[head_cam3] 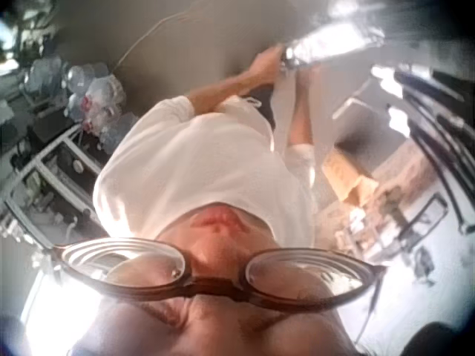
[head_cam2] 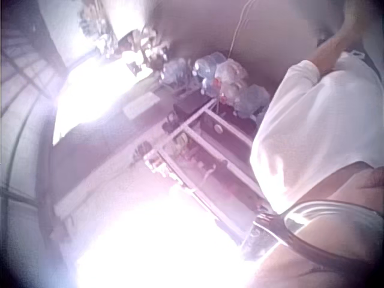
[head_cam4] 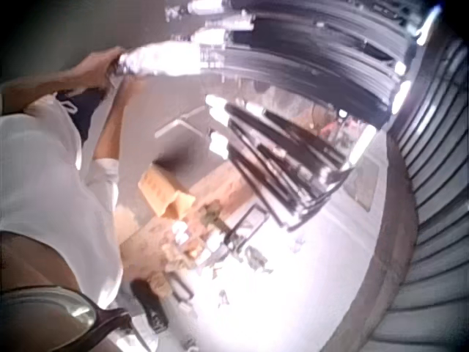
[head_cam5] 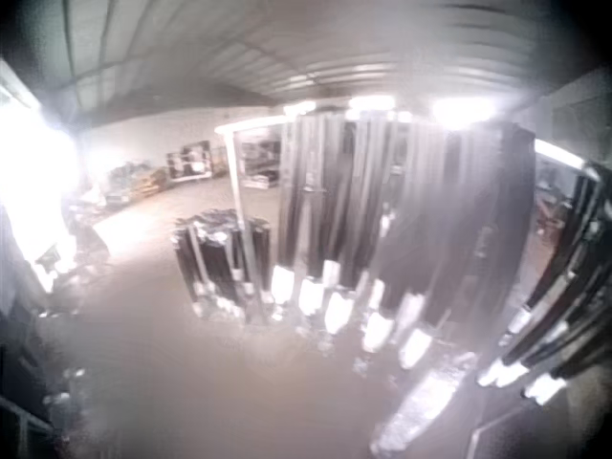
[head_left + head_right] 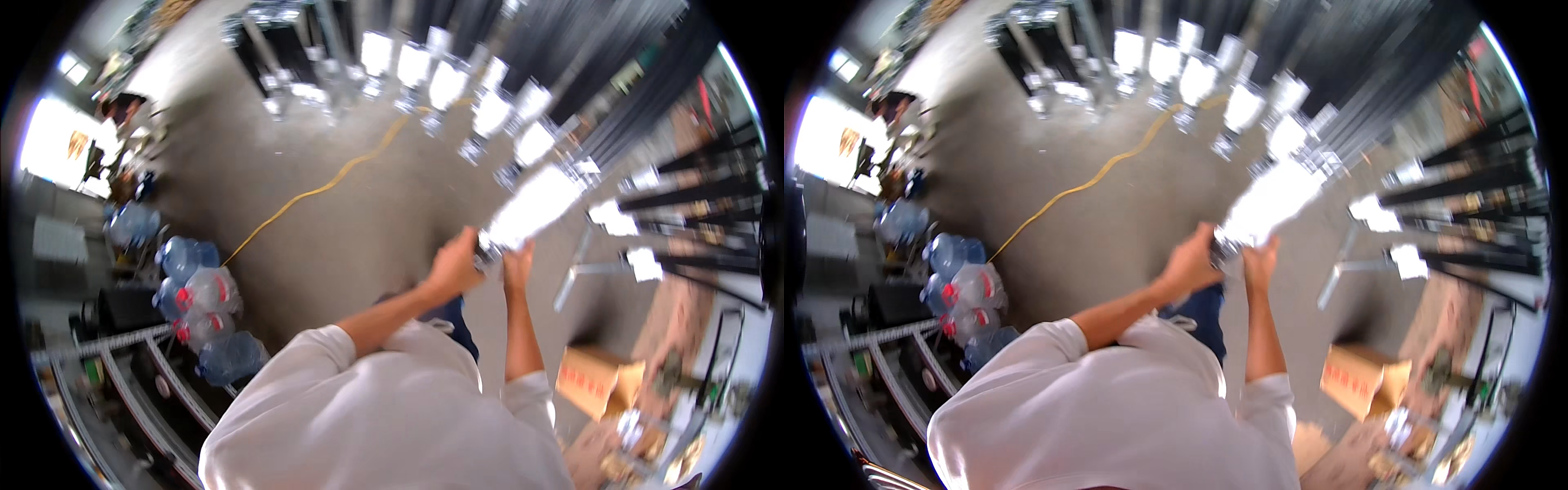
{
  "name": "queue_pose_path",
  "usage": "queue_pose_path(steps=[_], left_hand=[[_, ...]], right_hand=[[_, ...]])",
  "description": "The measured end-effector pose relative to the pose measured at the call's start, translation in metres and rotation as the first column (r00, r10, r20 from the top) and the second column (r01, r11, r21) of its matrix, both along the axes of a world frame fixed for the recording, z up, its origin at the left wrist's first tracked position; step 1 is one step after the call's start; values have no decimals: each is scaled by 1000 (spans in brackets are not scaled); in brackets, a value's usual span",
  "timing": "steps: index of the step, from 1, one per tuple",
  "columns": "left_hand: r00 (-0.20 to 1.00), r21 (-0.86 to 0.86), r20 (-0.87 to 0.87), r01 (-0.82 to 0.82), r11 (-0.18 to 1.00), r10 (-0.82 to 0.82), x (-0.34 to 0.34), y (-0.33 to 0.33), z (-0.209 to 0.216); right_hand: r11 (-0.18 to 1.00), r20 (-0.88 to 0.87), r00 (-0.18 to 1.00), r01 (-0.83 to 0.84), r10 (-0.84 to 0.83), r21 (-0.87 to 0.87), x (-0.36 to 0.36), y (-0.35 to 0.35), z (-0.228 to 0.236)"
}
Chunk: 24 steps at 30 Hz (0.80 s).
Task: The person wraps the ends of multiple black metal frames with clear plastic film. They hold a roll of film and repeatedly wrap it around the frame ends, then tear off the film to secure it. The wrapped frames are placed back into a vertical rack.
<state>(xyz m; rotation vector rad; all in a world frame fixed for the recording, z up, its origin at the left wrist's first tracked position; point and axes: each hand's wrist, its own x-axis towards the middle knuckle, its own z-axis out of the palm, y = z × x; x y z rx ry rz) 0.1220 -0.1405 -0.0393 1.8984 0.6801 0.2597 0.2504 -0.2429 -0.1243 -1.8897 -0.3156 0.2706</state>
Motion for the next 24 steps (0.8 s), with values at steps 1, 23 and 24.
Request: queue_pose_path(steps=[1, 23, 24], left_hand=[[999, -36, -45, 11, 999, -12, 1, 5, 11], [692, -796, 383, 584, 163, -612, 44, 29, -52], [692, -795, 388, 585, 158, -610, 43, 26, -55]], right_hand=[[985, -180, 984, 32, 0, 171, -3, -9, 16], [128, -404, 547, 473, 733, 872, -114, -71, 22], [132, -410, 558, 470, 721, 873, -118, -71, 33]])
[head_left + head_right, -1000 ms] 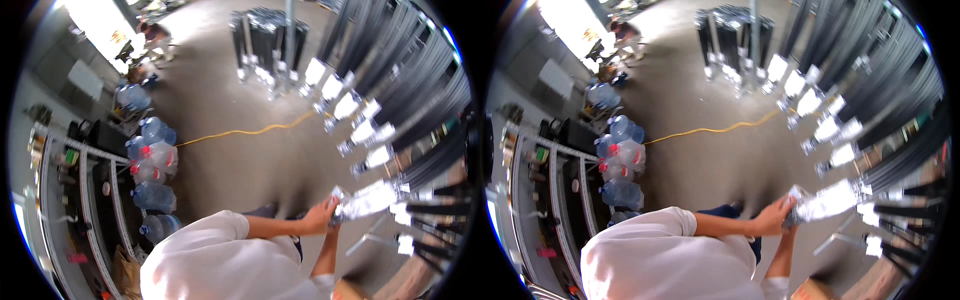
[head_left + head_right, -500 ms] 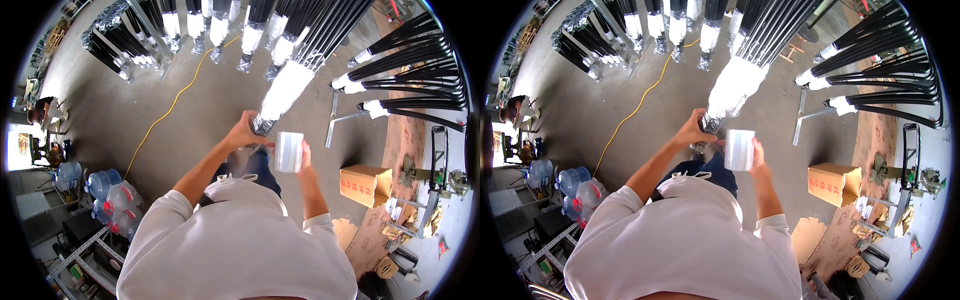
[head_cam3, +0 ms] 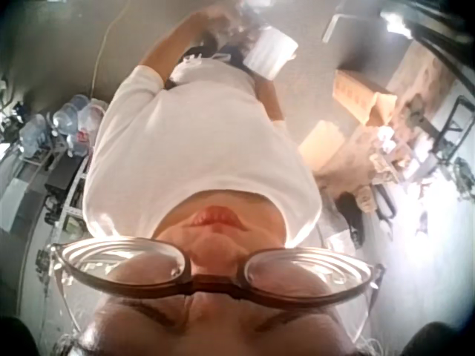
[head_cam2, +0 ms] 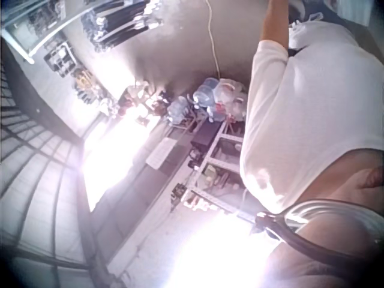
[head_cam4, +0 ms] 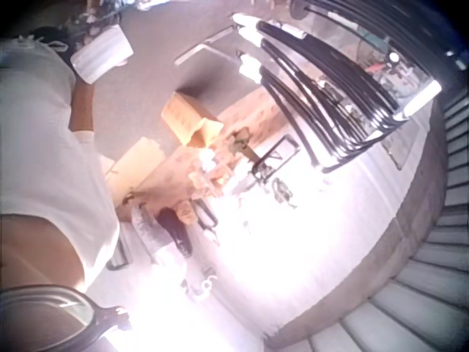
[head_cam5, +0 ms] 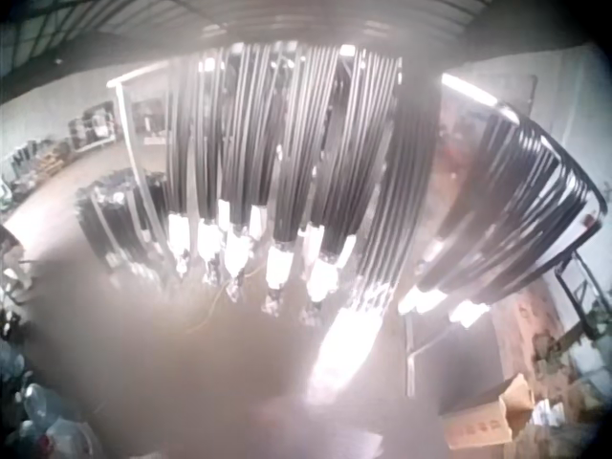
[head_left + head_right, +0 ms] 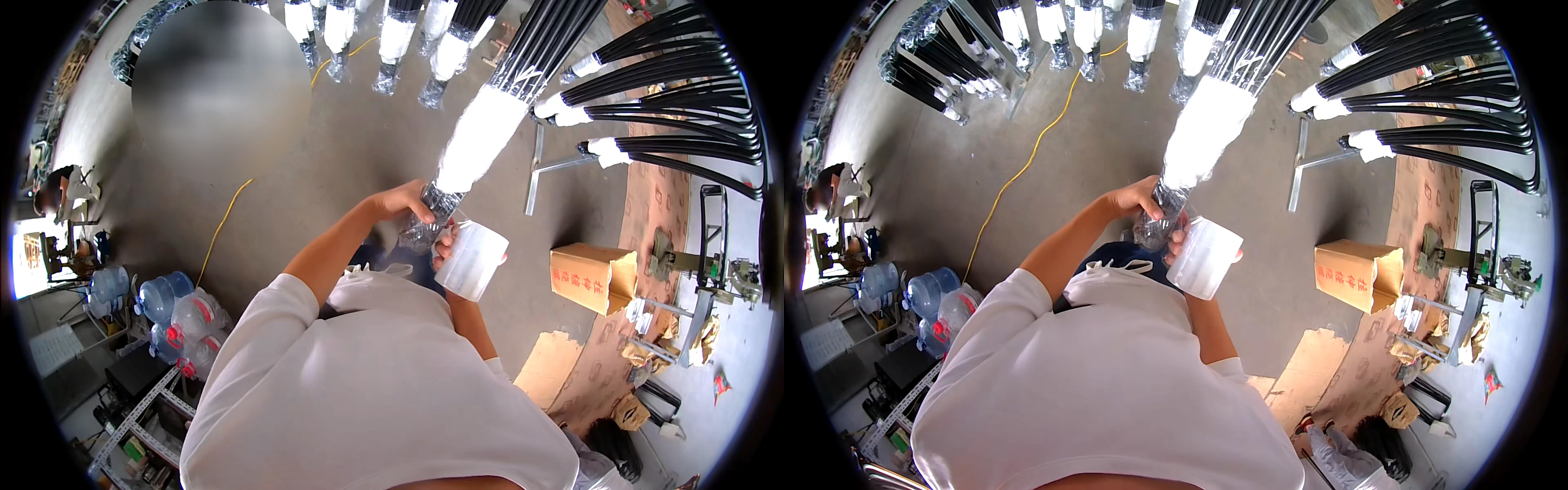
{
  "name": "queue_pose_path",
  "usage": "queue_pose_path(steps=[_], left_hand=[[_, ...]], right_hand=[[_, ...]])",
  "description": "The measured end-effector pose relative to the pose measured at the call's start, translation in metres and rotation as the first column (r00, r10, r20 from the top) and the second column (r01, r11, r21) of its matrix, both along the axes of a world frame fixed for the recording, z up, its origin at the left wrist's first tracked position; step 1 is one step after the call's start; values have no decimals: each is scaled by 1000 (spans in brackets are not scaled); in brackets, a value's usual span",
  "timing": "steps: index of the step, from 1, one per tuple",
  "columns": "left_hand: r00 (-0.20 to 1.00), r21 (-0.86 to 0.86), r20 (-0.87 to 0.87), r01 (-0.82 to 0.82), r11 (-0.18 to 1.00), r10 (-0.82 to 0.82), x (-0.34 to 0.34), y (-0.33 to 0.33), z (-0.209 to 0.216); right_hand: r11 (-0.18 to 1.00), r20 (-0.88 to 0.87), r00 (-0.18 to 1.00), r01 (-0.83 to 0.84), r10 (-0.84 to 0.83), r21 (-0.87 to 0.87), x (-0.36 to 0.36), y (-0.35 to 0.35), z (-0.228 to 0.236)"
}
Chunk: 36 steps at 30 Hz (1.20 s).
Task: The person wraps the ends of multiple black metal frames with clear plastic film. They hold a roll of film and repeatedly wrap it around the frame ends, then tear off the film to secure it. The wrapped frames are placed back into a vertical rack.
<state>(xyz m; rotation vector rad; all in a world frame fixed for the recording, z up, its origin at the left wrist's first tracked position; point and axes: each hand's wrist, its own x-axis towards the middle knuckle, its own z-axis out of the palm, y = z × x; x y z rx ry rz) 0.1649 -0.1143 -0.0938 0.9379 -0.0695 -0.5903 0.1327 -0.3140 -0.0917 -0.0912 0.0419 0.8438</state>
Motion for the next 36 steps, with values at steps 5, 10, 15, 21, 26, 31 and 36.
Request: queue_pose_path(steps=[5, 10, 15, 21, 26, 31, 36], left_hand=[[1000, -66, -8, -6, 998, 6, 14, -14, -8], [980, -109, 55, 196, 974, -191, 22, 15, -20], [986, -180, -56, 142, 973, -154, 23, 30, -54], [963, -106, -137, -245, 964, 230, 43, 8, -92], [947, 57, -122, -292, 955, 297, 86, 17, -122], [933, 411, -146, -245, 878, 329, 114, 22, -118], [823, 656, -291, -200, 728, 488, 109, 2, -99]], right_hand=[[990, 279, 954, 81, -110, 113, 4, -6, 93], [962, 692, 672, 235, -265, 140, 22, -28, 160], [867, 482, 773, 495, -413, -52, -2, -49, 133], [909, 116, 909, 409, -399, -75, -16, -61, 79], [903, 71, 908, 418, -412, -100, 19, -85, 73], [891, 254, 890, 425, -378, -163, 89, -143, 73], [874, 467, 821, 451, -328, -179, 191, -205, 91]])
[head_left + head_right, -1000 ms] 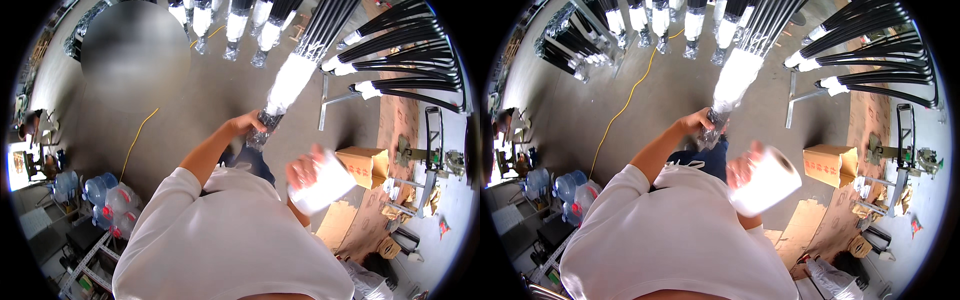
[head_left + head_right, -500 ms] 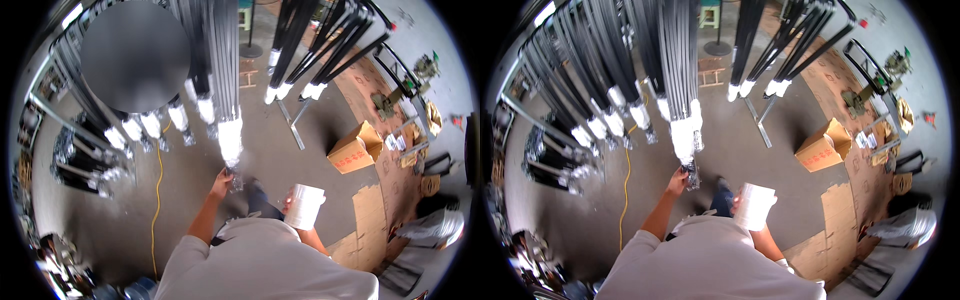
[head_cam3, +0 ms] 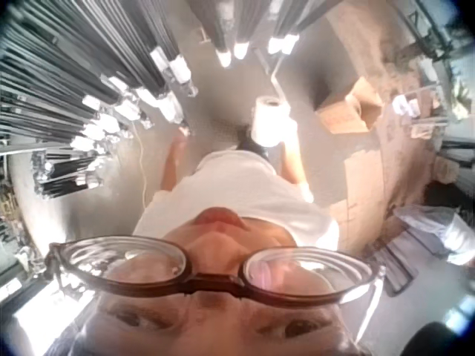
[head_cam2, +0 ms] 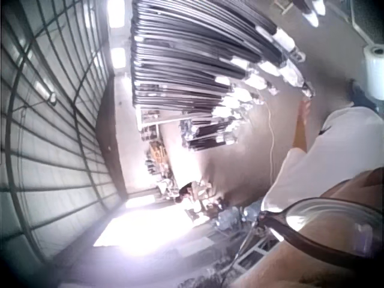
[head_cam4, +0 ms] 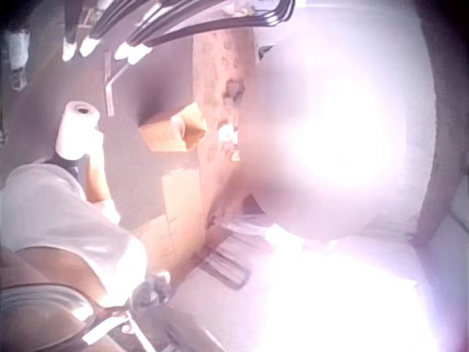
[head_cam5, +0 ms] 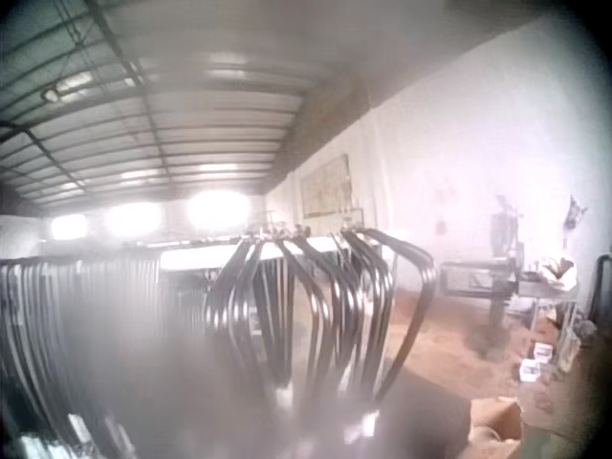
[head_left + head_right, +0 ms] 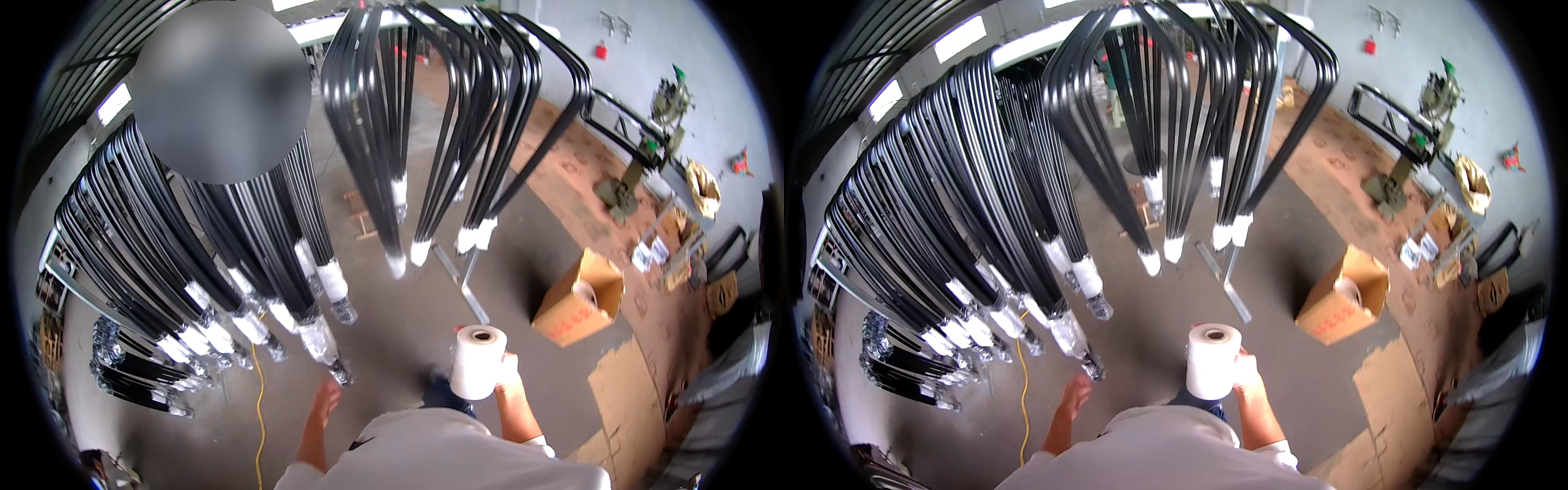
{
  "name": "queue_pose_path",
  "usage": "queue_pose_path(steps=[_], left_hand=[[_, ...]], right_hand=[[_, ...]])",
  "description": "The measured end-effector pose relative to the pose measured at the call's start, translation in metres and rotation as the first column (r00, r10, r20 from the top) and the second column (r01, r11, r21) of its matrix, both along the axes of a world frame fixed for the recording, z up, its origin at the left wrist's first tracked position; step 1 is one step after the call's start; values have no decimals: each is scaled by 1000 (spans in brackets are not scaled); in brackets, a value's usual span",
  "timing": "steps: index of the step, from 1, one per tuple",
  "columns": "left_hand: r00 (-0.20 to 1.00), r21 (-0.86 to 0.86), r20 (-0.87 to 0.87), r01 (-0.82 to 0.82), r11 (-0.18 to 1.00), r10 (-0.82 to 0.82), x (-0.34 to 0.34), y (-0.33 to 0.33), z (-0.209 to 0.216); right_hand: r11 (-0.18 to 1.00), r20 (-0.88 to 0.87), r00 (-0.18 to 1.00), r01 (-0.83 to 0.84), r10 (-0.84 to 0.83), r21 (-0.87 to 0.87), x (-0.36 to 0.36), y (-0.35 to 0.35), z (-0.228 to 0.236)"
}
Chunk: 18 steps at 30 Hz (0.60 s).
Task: The person wraps the ends of multiple black metal frames with clear plastic film. They hold a roll of film and repeatedly wrap it around the frame ends, then tear off the film to secure it. The wrapped frames are placed back into a vertical rack.
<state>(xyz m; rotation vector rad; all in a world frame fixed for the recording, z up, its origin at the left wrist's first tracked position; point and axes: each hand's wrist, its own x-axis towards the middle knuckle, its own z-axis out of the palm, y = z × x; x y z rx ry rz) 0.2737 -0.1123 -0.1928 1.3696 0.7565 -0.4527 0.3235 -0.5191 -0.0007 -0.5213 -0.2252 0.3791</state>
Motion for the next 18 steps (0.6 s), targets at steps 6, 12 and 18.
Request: queue_pose_path(steps=[6, 12, 18], left_hand=[[849, 72, 478, 218, 973, -226, 79, -76, 57], [356, 376, 877, -93, 922, -322, 229, -168, 219], [279, 265, 923, 41, 963, -266, 309, -176, 245]], right_hand=[[976, 272, 952, 179, -140, -124, 143, -43, 42], [953, 357, 892, 302, -277, -16, 228, -28, 106], [986, 347, 923, 158, -165, 48, 253, -11, 104]])
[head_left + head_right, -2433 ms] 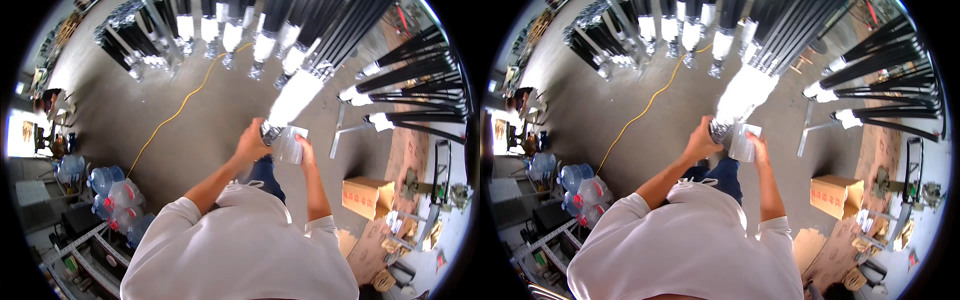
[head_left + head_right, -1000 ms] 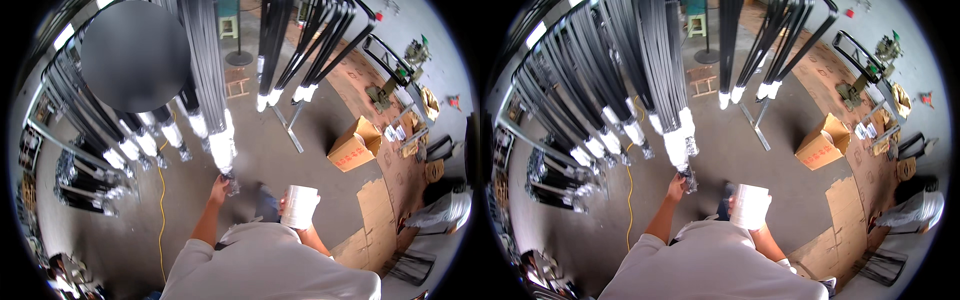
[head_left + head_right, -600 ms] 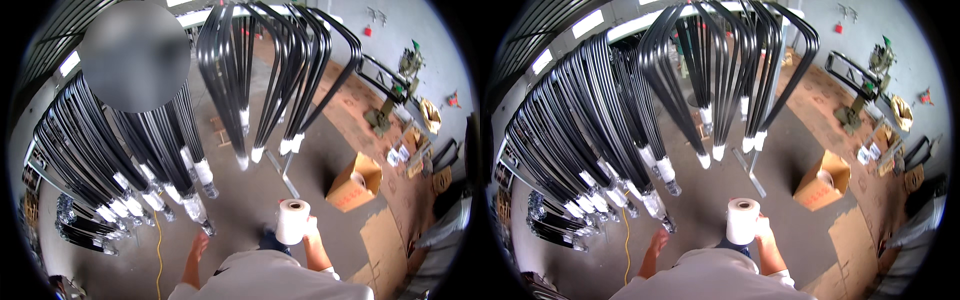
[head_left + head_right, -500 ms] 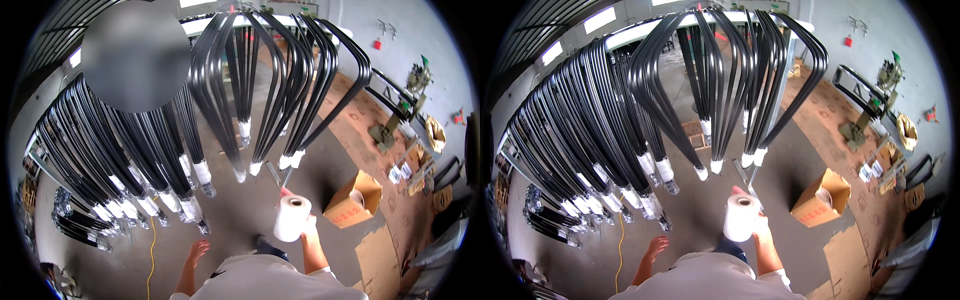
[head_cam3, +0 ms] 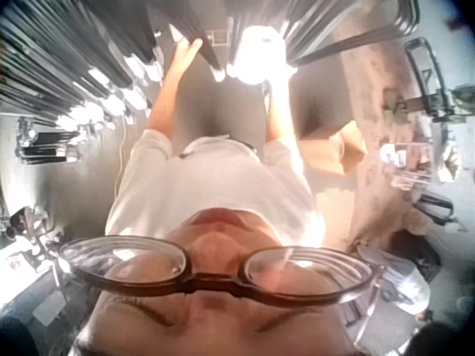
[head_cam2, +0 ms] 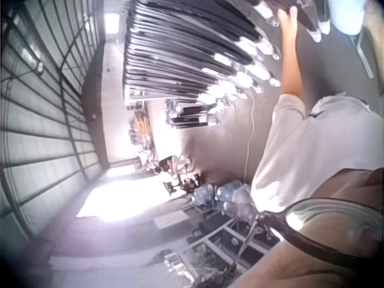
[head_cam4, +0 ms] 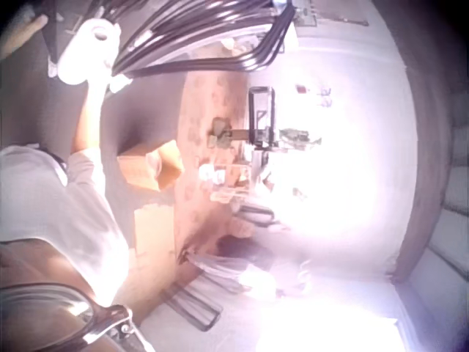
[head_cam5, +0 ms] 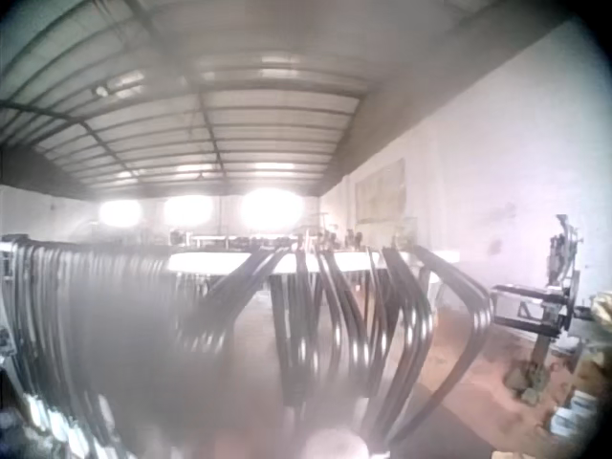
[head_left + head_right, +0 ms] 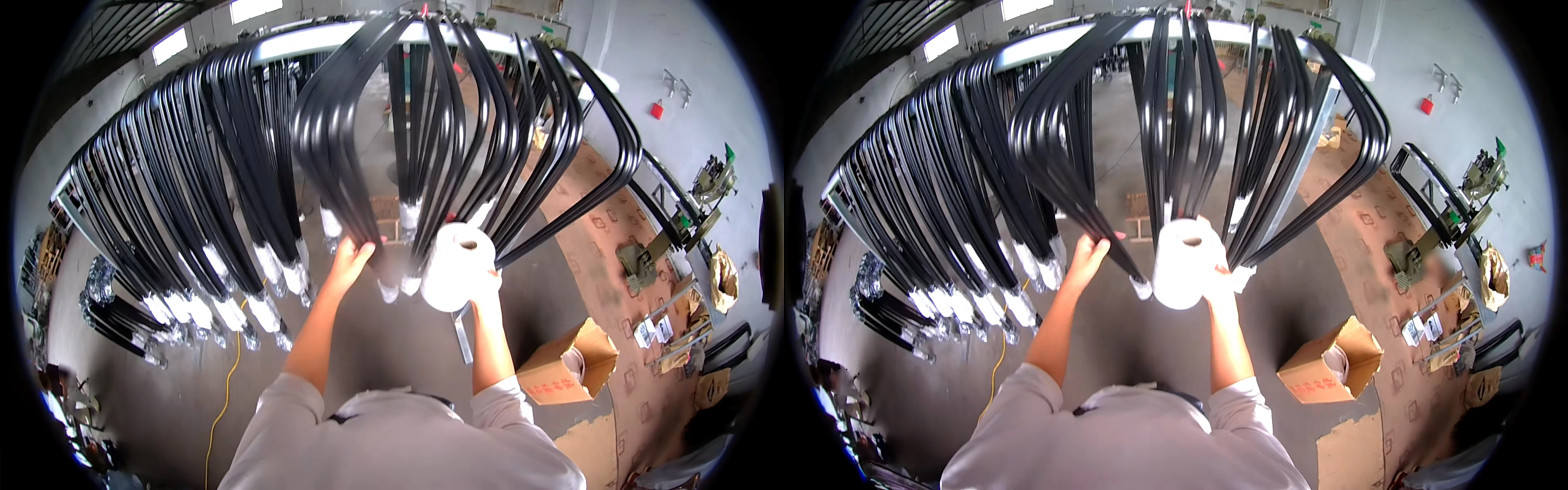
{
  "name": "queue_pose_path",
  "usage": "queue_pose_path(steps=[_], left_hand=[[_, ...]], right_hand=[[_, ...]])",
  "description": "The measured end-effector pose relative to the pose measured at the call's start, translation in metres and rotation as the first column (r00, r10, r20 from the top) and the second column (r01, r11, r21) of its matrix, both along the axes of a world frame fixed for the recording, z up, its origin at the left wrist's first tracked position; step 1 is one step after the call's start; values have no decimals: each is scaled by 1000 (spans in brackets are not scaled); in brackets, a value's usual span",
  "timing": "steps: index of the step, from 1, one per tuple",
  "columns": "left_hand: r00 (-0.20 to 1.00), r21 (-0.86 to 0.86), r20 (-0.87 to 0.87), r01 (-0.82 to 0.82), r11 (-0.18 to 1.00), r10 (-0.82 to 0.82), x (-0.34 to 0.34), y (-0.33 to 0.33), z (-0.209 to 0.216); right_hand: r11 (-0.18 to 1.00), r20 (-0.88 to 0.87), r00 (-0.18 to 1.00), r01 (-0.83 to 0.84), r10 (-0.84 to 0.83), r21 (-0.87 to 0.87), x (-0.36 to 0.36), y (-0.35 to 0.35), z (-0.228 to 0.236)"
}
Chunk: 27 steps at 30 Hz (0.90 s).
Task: The person wraps the ends of multiple black metal frames with clear plastic film. They hold a roll of film and repeatedly wrap it around the frame ends, then tear off the film to secure it. The wrapped frames are placed back into a vertical rack.
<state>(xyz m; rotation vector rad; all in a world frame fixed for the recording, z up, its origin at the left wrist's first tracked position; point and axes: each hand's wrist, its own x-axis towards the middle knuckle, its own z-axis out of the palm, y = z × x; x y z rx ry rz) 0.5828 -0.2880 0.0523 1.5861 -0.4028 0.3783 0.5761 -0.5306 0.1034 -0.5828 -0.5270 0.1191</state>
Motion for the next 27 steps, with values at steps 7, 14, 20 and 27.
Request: queue_pose_path(steps=[7, 14, 20, 27], left_hand=[[985, -21, 69, -155, 988, 156, -10, -32, 14], [969, -89, 84, -224, 970, 232, -47, -42, 55], [977, -310, 106, -144, 940, 184, -42, -47, 108], [998, -419, -44, -69, 905, 55, 5, -60, 166]], right_hand=[[994, -4, 994, -110, 110, 28, 0, 15, -16], [988, 76, 997, -14, 3, 153, -12, 18, 14], [992, 146, 981, 121, -124, 29, 11, 18, 78], [867, 358, 859, 454, -365, -206, 37, 52, 161]])
